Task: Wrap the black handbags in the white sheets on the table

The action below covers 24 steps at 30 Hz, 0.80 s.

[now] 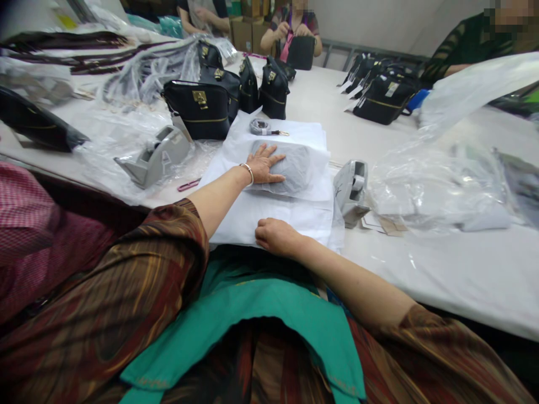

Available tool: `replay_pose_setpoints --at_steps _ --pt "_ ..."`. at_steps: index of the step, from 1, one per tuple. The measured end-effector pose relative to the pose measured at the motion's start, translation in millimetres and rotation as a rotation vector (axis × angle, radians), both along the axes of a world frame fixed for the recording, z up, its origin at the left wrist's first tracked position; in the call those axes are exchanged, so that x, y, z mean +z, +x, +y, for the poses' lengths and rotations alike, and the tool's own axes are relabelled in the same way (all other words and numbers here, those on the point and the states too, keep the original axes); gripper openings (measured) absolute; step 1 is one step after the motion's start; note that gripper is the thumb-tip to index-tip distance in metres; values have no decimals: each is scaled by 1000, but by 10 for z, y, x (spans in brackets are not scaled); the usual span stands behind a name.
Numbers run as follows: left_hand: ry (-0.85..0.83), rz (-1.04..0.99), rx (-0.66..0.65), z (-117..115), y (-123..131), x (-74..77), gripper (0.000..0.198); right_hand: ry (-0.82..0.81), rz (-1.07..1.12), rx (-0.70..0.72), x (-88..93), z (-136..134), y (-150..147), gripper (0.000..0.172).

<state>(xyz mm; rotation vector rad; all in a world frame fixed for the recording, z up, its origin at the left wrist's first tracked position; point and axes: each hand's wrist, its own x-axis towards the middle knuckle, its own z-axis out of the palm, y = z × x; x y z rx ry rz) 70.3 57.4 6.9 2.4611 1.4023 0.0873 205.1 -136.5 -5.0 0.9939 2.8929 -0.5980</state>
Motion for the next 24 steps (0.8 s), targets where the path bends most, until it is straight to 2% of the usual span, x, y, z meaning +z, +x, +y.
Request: replay_pose_setpoints --at_steps 6,10,15,19,24 --pt "-9 -6 4 -1 -3 4 100 -22 10 -104 -18 11 -29 12" --pt "-15 -8 -2 0 -8 5 100 9 29 -82 28 -37 -82 34" --pt "3 -14 7 -7 -2 0 100 29 13 -31 -14 -30 -175 15" --pt "12 -20 8 -8 -3 -8 100 -38 96 -64 -83 24 -192 15" --pt "7 -15 3 -2 -11 -12 100 -144 159 -112 -74 87 -207 17"
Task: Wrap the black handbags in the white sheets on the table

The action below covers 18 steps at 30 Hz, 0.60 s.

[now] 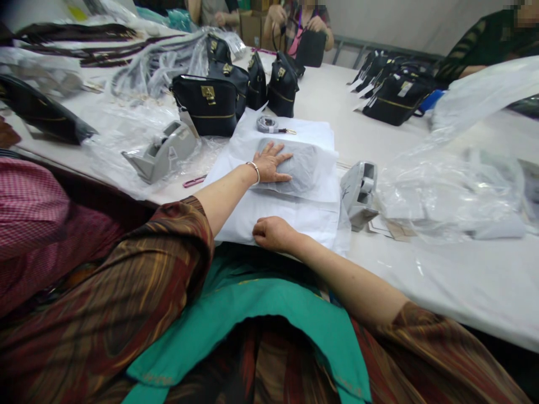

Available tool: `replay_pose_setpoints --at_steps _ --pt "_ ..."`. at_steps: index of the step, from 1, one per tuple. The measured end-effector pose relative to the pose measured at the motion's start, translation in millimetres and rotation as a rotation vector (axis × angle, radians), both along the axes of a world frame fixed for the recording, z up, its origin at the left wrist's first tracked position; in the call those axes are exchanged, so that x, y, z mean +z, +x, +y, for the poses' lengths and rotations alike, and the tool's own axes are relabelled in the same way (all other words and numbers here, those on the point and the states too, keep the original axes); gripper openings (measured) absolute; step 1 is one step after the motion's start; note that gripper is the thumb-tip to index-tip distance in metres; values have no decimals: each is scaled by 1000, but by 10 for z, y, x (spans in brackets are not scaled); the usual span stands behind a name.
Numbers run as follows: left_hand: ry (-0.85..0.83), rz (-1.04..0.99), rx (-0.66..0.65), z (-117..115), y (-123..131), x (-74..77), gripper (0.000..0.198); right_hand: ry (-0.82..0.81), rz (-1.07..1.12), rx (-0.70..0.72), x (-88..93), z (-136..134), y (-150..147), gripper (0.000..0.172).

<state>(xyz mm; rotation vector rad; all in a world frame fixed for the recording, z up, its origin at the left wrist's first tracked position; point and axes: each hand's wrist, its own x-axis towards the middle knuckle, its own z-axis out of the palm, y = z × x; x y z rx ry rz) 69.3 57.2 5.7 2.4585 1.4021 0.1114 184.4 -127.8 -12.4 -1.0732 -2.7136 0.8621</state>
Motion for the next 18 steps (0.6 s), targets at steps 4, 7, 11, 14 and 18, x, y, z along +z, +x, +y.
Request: replay_pose_setpoints --at_steps 4,7,11,14,18 --pt "-1 7 3 -1 -1 4 100 -62 9 -26 24 37 -22 17" --pt "-6 10 4 -6 -1 10 101 -106 -2 -63 83 46 -24 18" --pt "-3 -7 3 -5 -4 7 101 -13 -54 -134 248 57 -9 16" --pt "11 -11 0 -5 -8 8 99 181 -135 -187 377 100 11 19" --pt "28 -6 -8 -22 -22 31 98 392 -249 -200 499 213 48 29"
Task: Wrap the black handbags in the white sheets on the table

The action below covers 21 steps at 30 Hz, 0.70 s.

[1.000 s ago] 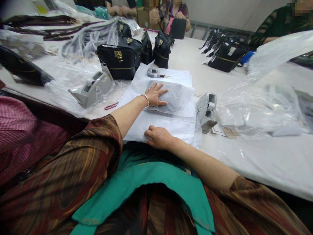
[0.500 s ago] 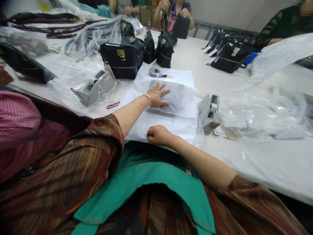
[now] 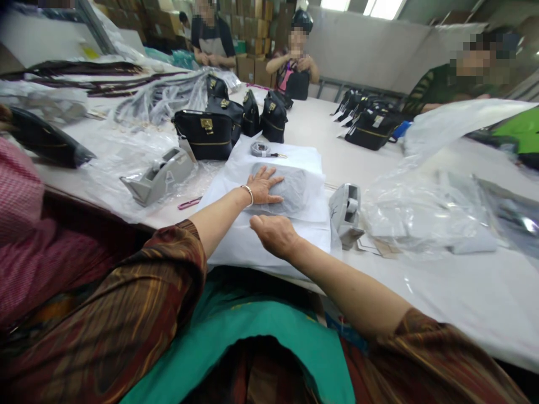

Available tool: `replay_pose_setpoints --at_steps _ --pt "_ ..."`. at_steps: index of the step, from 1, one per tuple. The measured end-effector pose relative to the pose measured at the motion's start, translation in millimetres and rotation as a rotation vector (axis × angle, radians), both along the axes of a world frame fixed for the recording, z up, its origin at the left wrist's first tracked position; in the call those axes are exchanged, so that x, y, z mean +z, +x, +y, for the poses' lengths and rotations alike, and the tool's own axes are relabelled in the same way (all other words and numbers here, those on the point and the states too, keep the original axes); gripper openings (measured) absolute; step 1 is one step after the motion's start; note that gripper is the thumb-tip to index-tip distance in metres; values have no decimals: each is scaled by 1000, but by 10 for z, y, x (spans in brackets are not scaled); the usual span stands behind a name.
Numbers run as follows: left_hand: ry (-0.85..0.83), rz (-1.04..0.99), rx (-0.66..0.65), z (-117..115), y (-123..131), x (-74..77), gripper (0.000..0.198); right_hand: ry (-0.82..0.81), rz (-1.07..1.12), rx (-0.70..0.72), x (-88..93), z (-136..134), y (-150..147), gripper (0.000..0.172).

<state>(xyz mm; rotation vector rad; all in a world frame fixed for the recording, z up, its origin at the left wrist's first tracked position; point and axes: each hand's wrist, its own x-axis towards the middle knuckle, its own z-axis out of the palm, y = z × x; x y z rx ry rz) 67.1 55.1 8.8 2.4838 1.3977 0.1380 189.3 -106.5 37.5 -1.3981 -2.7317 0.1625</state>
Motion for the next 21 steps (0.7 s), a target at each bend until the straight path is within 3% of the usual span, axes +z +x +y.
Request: replay_pose_setpoints --at_steps 3,7,9,12,13,17,21 --pt "7 0 0 -5 -14 12 97 23 24 71 68 102 34 33" --pt "10 -1 -5 13 -26 3 97 -77 30 171 139 212 124 60" --pt "13 -5 -2 21 -32 -6 96 -132 -7 204 171 256 200 52" --pt "22 -7 2 28 -45 -19 96 -189 -54 221 244 338 318 15" --pt "23 -7 0 30 -49 -24 96 -192 -51 213 282 375 346 8" --pt "8 1 -9 58 -51 -43 93 -136 -12 88 505 604 356 18" --pt "-73 16 4 144 -41 -45 74 -51 -98 -93 705 924 264 26"
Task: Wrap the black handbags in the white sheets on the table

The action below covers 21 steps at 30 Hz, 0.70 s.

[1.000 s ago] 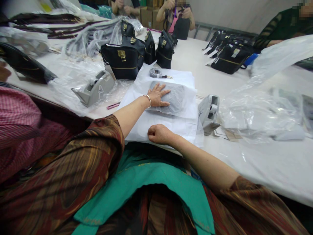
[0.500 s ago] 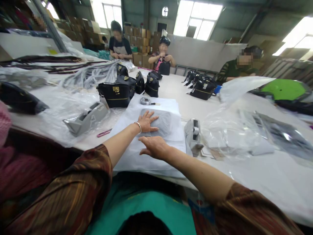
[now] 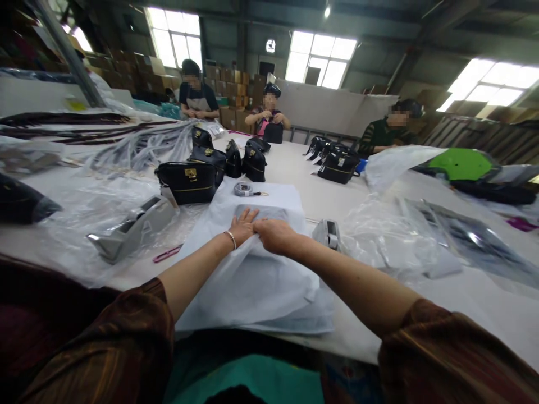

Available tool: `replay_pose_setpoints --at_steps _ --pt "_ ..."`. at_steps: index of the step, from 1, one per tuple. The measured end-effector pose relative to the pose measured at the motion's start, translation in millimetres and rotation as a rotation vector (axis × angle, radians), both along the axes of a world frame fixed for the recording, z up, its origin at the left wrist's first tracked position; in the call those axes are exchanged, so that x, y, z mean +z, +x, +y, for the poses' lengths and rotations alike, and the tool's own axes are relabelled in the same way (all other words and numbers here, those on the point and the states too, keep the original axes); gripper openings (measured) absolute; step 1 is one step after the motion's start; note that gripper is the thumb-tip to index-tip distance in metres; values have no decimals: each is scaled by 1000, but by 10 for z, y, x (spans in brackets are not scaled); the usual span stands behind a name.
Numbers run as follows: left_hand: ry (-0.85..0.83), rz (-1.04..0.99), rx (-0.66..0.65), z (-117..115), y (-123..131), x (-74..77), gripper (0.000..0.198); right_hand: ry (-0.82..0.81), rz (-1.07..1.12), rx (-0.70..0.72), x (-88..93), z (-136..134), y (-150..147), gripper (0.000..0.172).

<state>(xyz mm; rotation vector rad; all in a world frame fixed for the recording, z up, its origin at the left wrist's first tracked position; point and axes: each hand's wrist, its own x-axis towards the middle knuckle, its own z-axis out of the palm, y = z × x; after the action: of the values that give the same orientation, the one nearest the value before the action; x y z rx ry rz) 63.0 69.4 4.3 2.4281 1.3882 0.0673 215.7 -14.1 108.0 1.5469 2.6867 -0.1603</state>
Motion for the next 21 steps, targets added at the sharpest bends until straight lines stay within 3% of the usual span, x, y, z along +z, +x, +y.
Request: replay_pose_setpoints --at_steps 4,8,12,17,21 --pt "-89 -55 -40 120 -75 18 72 49 -27 -59 -15 351 -58 28" --pt "-86 -154 -84 205 -241 53 64 58 10 -73 -181 680 -46 23" --pt "-107 -392 -88 210 -452 150 53 22 8 -153 -392 920 -9 25" --pt "-170 -611 -36 50 -945 371 54 -12 80 -233 -620 1070 35 29" --pt "-230 -776 -55 -270 -1353 463 70 -14 120 -255 -705 1122 48 30"
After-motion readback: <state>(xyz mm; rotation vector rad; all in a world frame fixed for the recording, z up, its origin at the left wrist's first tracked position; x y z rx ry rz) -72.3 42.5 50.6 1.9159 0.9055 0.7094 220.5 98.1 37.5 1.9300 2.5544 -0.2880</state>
